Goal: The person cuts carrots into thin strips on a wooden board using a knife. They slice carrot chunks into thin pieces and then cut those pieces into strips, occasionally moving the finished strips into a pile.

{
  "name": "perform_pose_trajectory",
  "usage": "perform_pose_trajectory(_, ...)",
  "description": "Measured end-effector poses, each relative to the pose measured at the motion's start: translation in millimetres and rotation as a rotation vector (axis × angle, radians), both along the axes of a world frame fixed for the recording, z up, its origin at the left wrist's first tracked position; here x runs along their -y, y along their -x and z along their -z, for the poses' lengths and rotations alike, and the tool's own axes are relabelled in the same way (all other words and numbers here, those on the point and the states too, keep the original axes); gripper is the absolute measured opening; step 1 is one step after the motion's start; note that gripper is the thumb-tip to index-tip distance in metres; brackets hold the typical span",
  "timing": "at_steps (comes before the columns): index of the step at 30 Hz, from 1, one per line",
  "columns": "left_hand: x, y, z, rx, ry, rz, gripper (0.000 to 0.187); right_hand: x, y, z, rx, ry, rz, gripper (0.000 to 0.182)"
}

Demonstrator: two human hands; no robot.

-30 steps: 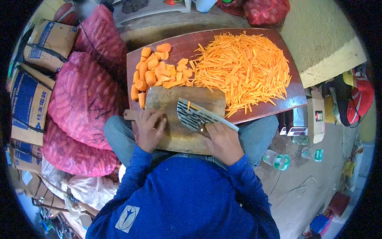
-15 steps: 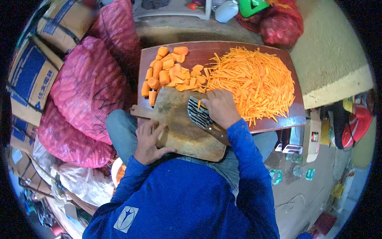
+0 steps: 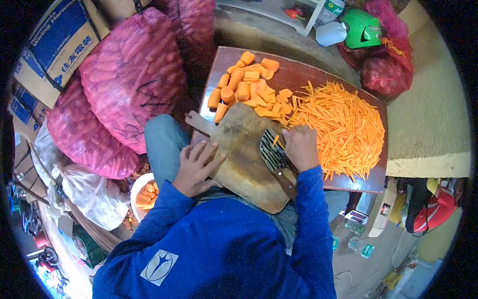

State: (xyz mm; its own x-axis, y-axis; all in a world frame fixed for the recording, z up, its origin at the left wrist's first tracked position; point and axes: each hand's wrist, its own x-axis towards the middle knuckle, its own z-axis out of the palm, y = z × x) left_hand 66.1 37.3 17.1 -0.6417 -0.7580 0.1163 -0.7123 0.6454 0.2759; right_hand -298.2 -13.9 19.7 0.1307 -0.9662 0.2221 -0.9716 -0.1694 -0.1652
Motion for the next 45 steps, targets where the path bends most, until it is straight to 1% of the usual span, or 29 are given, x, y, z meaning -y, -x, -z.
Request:
perform_pose_trajectory(3, 2, -10, -1, 0.062, -0.004, -0.022, 0.104, 1, -10, 2, 0.03, -0.037, -0.015, 0.038)
perform_pose_trajectory(5, -1, -14, 1, 0.078, 0.002, -0.03, 0.107, 4, -13, 5, 0.057, -0.008, -0.023, 0.041)
perform_pose_trajectory(6, -2, -15, -1, 0.05, -0.008, -0.031, 0.101, 4, -14, 5, 0.059, -0.006, -0.02, 0.041)
perform_pose_trajectory(7, -2, -17, -2, 0.021, -0.016, -0.032, 0.095, 4, -15, 4, 0.026, -0.077, -0.01, 0.037)
perform_pose_trajectory(8, 3, -21, -4, 0.021, -0.007, -0.027, 0.095, 7, -15, 3, -0.008, -0.145, 0.0, 0.034)
perform_pose_trajectory(9, 7, -26, -6, -0.135, -0.063, -0.027, 0.084, 3, -20, -4, -0.007, -0.138, 0.006, 0.034)
perform_pose_trajectory(10, 10, -26, -10, -0.292, -0.124, -0.027, 0.074, -8, -29, -18, 0.019, -0.069, -0.001, 0.03)
perform_pose_trajectory(11, 16, -26, -15, -0.293, -0.123, -0.027, 0.074, -19, -37, -31, 0.043, 0.0, -0.012, 0.032)
perform_pose_trajectory(12, 28, -24, -28, -0.42, -0.159, -0.098, 0.063, -29, -43, -41, 0.042, -0.001, -0.015, 0.032)
perform_pose_trajectory(13, 39, -24, -35, -0.545, -0.198, -0.173, 0.053, -41, -50, -51, 0.046, 0.065, -0.027, 0.038)
perform_pose_trajectory(14, 51, -21, -36, -0.542, -0.201, -0.181, 0.053, -55, -54, -56, 0.053, 0.131, -0.039, 0.047)
perform_pose_trajectory(15, 66, -15, -36, -0.497, -0.12, -0.198, 0.051, -69, -54, -58, 0.057, 0.13, -0.042, 0.047)
perform_pose_trajectory(16, 81, -10, -36, -0.451, -0.037, -0.207, 0.048, -84, -51, -59, 0.131, 0.024, -0.095, 0.051)
perform_pose_trajectory(17, 94, -6, -32, -0.448, -0.03, -0.196, 0.048, -97, -50, -61, 0.203, -0.076, -0.143, 0.056)
perform_pose_trajectory(18, 108, 0, -24, -0.398, -0.003, -0.202, 0.049, -110, -49, -61, 0.204, -0.064, -0.132, 0.056)
perform_pose_trajectory(20, 129, 12, -11, -0.35, 0.023, -0.191, 0.049, -137, -50, -64, 0.2, -0.193, -0.082, 0.058)
perform_pose_trajectory(21, 137, 19, -9, -0.338, 0.094, -0.206, 0.051, -145, -54, -73, 0.151, -0.223, -0.036, 0.065)
perform_pose_trajectory(23, 149, 30, -5, -0.319, 0.209, -0.212, 0.054, -159, -53, -69, 0.134, -0.244, 0.027, 0.066)
perform_pose_trajectory(25, 155, 41, -8, -0.303, 0.25, -0.201, 0.054, -166, -48, -60, 0.122, -0.264, 0.092, 0.068)
perform_pose_trajectory(28, 162, 52, -5, -0.267, 0.298, -0.182, 0.054, -162, -40, -46, 0.13, -0.225, 0.076, 0.069)
perform_pose_trajectory(31, 154, 61, -8, -0.24, 0.343, -0.164, 0.058, -148, -38, -47, 0.205, -0.227, 0.042, 0.066)
perform_pose_trajectory(33, 137, 73, -12, -0.367, 0.253, -0.123, 0.063, -144, -39, -52, 0.197, -0.369, -0.049, 0.061)
perform_pose_trajectory(34, 124, 82, -19, -0.367, 0.246, -0.108, 0.063, -144, -41, -49, 0.202, -0.371, -0.034, 0.061)
perform_pose_trajectory(36, 99, 102, -30, -0.343, 0.15, 0.108, 0.064, -144, -46, -41, 0.249, -0.249, -0.072, 0.054)
perform_pose_trajectory(37, 96, 112, -26, -0.343, 0.145, 0.111, 0.064, -142, -47, -44, 0.272, -0.295, -0.046, 0.049)
perform_pose_trajectory(39, 93, 128, -14, -0.29, 0.083, 0.132, 0.068, -143, -46, -39, 0.274, -0.244, -0.024, 0.046)
perform_pose_trajectory(40, 96, 137, -10, -0.29, 0.083, 0.132, 0.068, -144, -45, -37, 0.275, -0.191, -0.003, 0.044)
perform_pose_trajectory(42, 109, 159, -5, -0.259, 0.115, 0.135, 0.073, -143, -42, -37, 0.317, -0.196, 0.026, 0.042)
perform_pose_trajectory(45, 128, 186, -4, -0.249, 0.21, 0.142, 0.068, -143, -41, -45, 0.359, -0.225, 0.067, 0.042)
